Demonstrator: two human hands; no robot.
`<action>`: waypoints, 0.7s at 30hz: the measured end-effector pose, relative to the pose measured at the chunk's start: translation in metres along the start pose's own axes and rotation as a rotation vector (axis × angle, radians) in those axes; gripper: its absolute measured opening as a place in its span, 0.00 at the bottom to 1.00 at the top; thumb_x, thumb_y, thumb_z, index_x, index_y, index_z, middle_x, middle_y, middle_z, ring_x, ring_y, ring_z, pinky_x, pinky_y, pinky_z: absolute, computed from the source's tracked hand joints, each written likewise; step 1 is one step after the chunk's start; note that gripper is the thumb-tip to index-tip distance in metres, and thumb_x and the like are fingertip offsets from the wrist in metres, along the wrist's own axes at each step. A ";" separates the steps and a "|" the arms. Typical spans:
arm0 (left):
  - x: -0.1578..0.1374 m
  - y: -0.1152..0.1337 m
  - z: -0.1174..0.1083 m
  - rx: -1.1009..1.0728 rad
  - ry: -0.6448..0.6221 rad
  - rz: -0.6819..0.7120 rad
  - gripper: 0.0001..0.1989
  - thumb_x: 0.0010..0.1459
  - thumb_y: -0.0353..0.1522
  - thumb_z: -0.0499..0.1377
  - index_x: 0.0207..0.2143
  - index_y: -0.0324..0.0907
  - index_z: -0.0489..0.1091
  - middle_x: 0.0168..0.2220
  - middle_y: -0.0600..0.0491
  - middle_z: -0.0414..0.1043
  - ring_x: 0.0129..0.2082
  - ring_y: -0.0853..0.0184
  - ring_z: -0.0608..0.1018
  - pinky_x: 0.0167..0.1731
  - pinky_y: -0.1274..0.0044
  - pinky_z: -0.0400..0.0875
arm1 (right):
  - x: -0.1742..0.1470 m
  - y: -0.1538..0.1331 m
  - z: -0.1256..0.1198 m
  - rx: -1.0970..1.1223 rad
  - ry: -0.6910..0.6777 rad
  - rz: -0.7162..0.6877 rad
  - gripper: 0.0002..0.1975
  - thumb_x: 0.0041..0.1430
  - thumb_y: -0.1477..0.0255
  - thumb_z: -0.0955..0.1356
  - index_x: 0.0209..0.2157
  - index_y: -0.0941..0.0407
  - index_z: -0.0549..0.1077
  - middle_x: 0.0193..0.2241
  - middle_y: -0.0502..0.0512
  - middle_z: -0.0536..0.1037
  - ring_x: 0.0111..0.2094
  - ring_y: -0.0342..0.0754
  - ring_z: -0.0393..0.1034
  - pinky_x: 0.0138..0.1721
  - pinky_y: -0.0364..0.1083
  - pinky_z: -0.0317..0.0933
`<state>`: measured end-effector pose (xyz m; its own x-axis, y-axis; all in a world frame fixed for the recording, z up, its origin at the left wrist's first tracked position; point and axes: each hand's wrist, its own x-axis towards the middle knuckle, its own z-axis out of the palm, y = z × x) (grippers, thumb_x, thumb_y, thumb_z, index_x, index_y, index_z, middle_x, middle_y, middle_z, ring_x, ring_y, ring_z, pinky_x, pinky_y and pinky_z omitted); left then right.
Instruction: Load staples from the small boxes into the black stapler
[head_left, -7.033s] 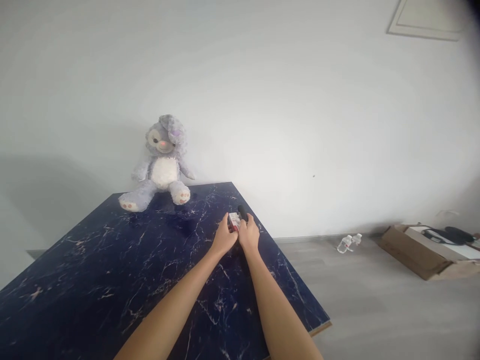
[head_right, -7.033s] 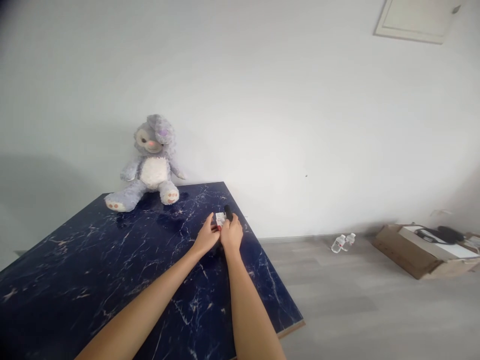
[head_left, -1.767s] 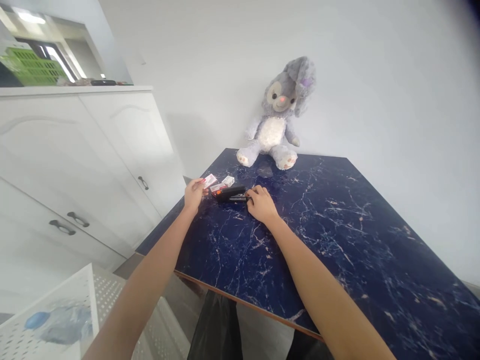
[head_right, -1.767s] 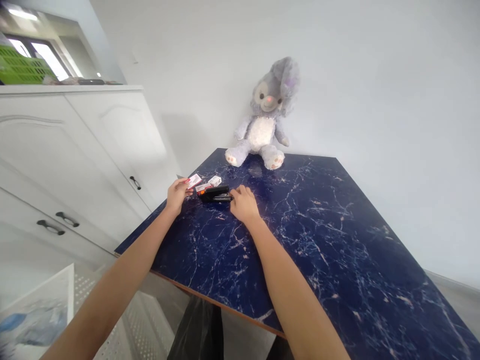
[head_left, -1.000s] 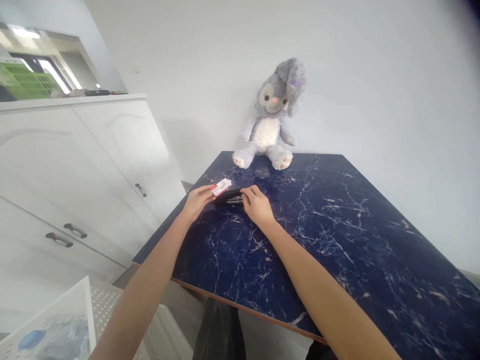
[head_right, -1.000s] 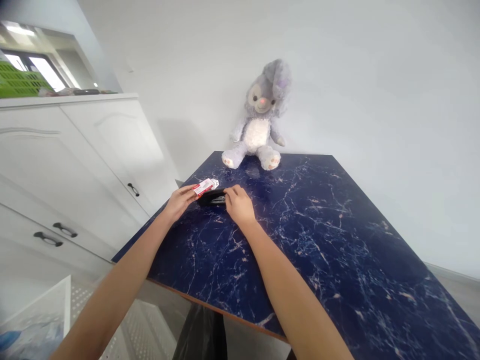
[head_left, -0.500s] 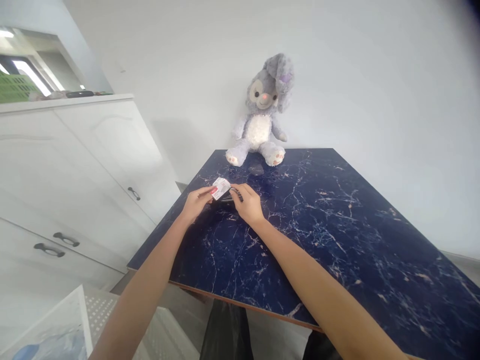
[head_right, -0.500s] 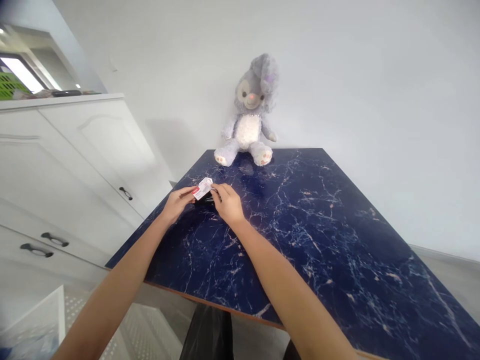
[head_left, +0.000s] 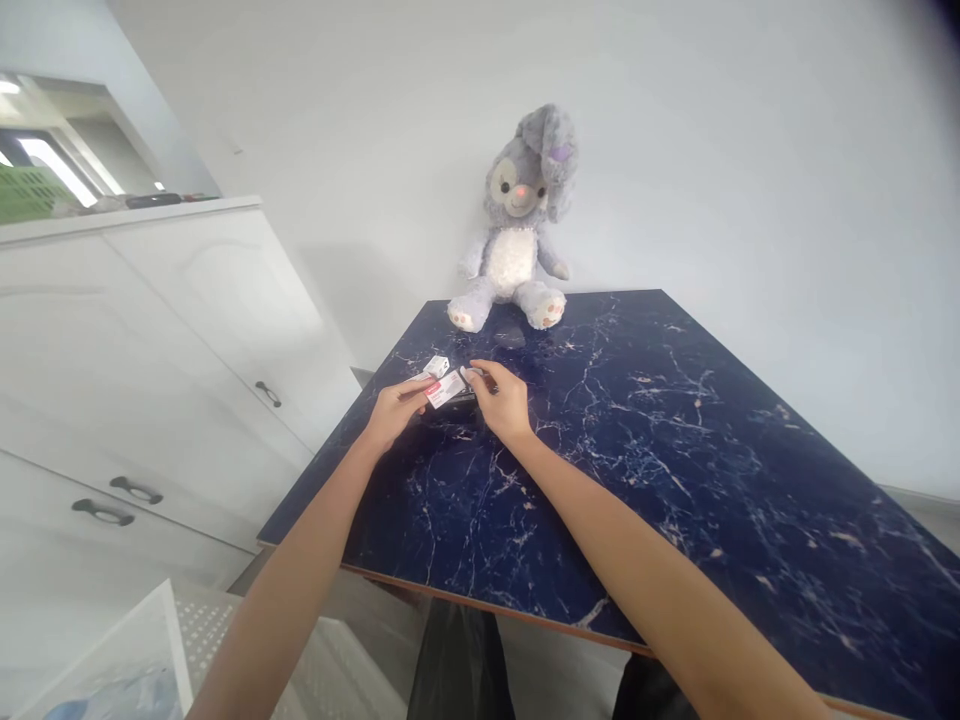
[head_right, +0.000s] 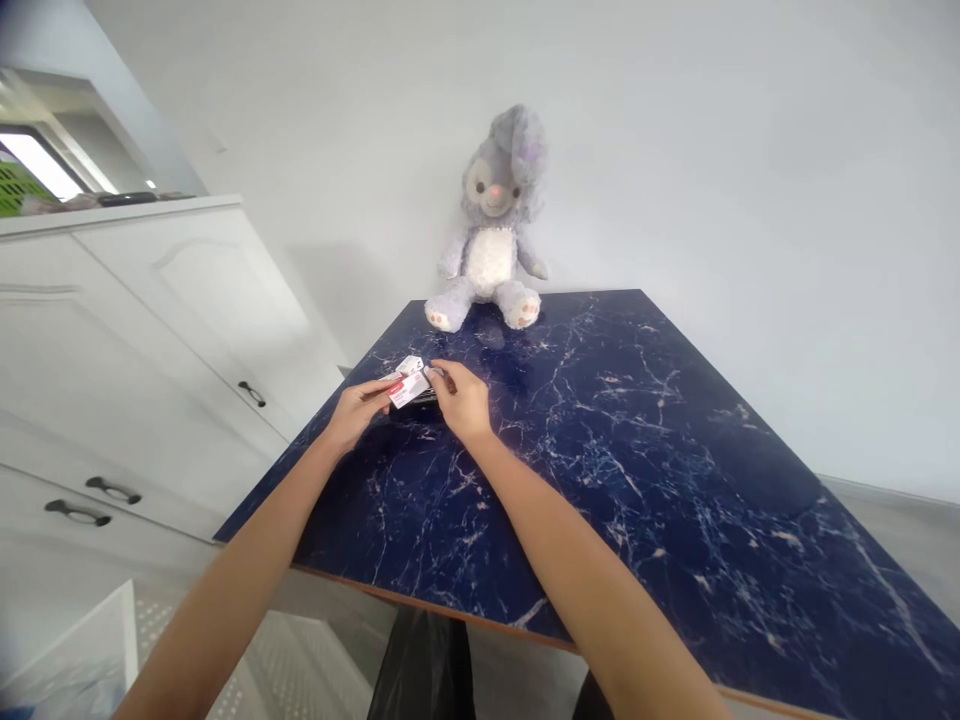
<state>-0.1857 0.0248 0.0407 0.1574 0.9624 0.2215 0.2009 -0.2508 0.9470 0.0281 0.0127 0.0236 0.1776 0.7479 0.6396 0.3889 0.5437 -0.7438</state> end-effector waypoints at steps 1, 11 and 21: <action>0.001 -0.002 0.000 -0.010 0.002 0.002 0.21 0.51 0.42 0.69 0.47 0.43 0.80 0.48 0.46 0.78 0.27 0.72 0.70 0.32 0.75 0.67 | 0.000 0.001 0.001 -0.002 -0.027 0.011 0.16 0.64 0.60 0.66 0.46 0.53 0.78 0.39 0.54 0.82 0.32 0.47 0.75 0.42 0.46 0.68; 0.001 -0.005 0.001 -0.193 -0.042 -0.089 0.22 0.47 0.40 0.71 0.44 0.41 0.81 0.47 0.45 0.77 0.26 0.73 0.70 0.28 0.76 0.67 | 0.002 0.008 0.003 -0.060 -0.059 0.048 0.13 0.64 0.62 0.66 0.42 0.53 0.78 0.37 0.53 0.81 0.32 0.47 0.73 0.40 0.45 0.66; 0.002 -0.010 -0.002 -0.247 -0.022 -0.112 0.23 0.49 0.39 0.71 0.47 0.41 0.80 0.40 0.47 0.79 0.30 0.70 0.75 0.30 0.77 0.71 | -0.003 0.003 0.004 -0.055 -0.097 -0.095 0.15 0.68 0.65 0.62 0.50 0.53 0.75 0.39 0.55 0.80 0.36 0.48 0.74 0.44 0.46 0.66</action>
<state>-0.1891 0.0298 0.0319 0.1689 0.9795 0.1100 -0.0236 -0.1075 0.9939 0.0257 0.0138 0.0188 0.0507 0.7286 0.6831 0.4489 0.5944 -0.6672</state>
